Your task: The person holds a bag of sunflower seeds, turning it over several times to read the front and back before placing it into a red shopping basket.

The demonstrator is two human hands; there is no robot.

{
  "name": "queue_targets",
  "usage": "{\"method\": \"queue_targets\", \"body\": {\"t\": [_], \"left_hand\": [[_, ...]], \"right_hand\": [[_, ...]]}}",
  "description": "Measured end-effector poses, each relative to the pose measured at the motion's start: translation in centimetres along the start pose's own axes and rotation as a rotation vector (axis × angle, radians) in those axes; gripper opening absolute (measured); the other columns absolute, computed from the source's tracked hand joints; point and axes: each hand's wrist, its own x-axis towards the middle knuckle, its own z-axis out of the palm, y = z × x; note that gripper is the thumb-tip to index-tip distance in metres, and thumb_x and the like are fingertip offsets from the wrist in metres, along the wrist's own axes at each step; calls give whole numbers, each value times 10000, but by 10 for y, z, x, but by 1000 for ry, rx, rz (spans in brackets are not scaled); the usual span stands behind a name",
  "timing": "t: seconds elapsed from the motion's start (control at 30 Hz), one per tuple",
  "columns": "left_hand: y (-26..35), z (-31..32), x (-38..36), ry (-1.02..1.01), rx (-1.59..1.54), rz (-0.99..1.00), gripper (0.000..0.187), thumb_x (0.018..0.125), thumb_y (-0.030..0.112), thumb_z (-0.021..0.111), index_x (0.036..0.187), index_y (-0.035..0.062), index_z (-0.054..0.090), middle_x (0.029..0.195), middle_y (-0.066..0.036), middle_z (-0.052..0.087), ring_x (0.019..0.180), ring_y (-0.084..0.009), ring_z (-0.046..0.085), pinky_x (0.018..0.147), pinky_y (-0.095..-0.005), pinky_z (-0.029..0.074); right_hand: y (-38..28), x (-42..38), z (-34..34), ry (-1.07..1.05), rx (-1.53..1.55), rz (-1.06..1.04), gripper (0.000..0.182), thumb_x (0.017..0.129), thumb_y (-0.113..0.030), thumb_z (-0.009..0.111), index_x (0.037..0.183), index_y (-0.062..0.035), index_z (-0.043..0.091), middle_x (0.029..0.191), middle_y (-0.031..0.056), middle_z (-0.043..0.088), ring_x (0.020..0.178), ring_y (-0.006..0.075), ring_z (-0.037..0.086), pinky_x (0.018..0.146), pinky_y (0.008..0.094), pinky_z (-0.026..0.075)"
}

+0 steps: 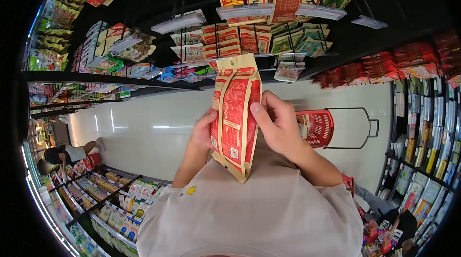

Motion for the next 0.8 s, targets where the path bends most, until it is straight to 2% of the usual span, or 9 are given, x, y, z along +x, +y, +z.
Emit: {"method": "queue_targets", "body": {"t": [0.2, 0.4, 0.5, 0.63, 0.67, 0.8], "left_hand": [[-3, 5, -1, 94, 19, 67, 595, 901, 167, 577, 1406, 20, 299, 1334, -157, 502, 1190, -245, 540, 986, -375, 467], [2, 31, -9, 198, 153, 197, 576, 898, 126, 578, 1395, 16, 307, 1310, -152, 516, 1143, -218, 567, 932, -359, 498], [5, 35, -10, 246, 226, 263, 579, 893, 108, 583, 1395, 22, 308, 1295, -150, 522, 1141, -214, 565, 921, -352, 502], [14, 25, -13, 295, 255, 319, 592, 884, 76, 590, 1398, 35, 298, 1275, -147, 526, 1151, -219, 554, 931, -348, 494], [17, 23, -12, 306, 257, 332, 598, 883, 68, 591, 1400, 38, 293, 1271, -146, 527, 1151, -219, 552, 933, -348, 493], [24, 24, -18, 336, 391, 402, 631, 876, 39, 602, 1411, 38, 268, 1273, -139, 521, 1138, -201, 550, 935, -340, 486]], "right_hand": [[0, 17, -8, -110, 78, 169, 272, 1004, -181, 454, 798, -15, 518, 687, -28, 499, 680, 36, 407, 612, 223, 369], [12, 19, -11, -184, 162, 72, 245, 1007, -173, 446, 845, -20, 548, 710, -47, 528, 662, 11, 438, 605, 202, 378], [13, 25, -8, -145, 151, 90, 239, 1009, -173, 440, 877, -15, 562, 716, -46, 542, 661, 6, 449, 601, 197, 379], [8, 28, 3, -104, 155, 249, 383, 1030, -328, 350, 929, -29, 567, 780, -23, 581, 692, 29, 495, 621, 203, 413], [11, 26, -2, -183, 143, 353, 436, 1023, -409, 325, 950, -46, 555, 811, -10, 594, 718, 44, 517, 627, 209, 428], [17, 24, 7, -157, 149, 283, 361, 997, -391, 427, 941, -52, 538, 806, -4, 596, 712, 53, 525, 623, 210, 429]]}}
